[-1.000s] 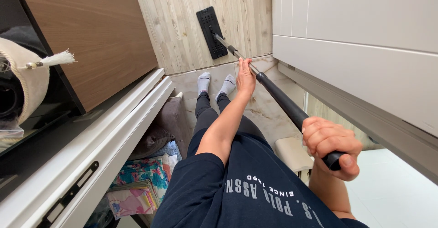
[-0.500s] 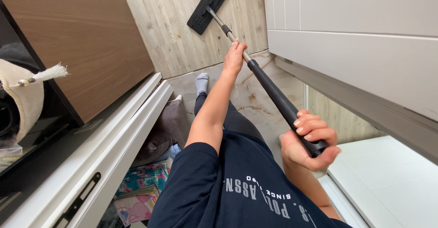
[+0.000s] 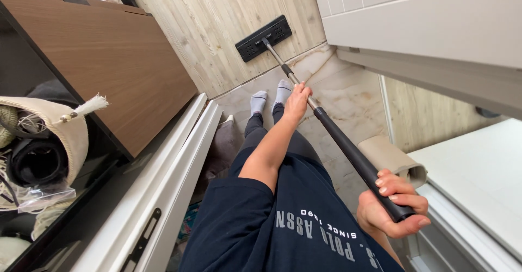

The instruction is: Mopping the tiled floor in a hallway and around furniture.

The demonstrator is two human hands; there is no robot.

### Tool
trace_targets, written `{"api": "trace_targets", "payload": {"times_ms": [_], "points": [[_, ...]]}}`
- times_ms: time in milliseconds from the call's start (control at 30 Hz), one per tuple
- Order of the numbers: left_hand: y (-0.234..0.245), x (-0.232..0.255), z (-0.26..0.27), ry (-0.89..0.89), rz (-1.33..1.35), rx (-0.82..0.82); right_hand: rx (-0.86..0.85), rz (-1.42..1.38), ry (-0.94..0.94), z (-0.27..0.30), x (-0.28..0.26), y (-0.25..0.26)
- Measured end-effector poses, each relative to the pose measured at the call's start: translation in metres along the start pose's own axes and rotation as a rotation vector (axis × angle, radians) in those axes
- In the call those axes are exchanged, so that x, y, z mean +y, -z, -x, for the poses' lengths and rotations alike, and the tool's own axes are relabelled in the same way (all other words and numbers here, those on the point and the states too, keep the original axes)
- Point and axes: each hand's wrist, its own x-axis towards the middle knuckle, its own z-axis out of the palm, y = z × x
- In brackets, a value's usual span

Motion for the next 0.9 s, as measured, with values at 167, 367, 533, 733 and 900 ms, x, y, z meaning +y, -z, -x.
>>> {"api": "trace_targets", "payload": {"times_ms": [167,367,533,733,900], "points": [[0.036,0.017,0.009,0.034,-0.026,-0.074,-0.097,-0.079,-0.053,0.004,-0.021,0.005],[0.081,-0.014,0.025,0.192,0.034,0.271,-0.677,-0.390,-0.082,-0.022,-0.035,-0.047],[0.114,-0.045,0.040,0.359,-0.035,0.363,-1.149,-0.553,-0.188,-0.044,-0.012,-0.103],[0.049,-0.062,0.017,0.314,-0.059,0.494,-1.250,-0.566,-0.209,-0.085,0.002,-0.100],[-0.013,-0.006,-0.033,0.289,-0.027,0.448,-1.300,-0.520,-0.136,-0.141,0.006,-0.060]]}}
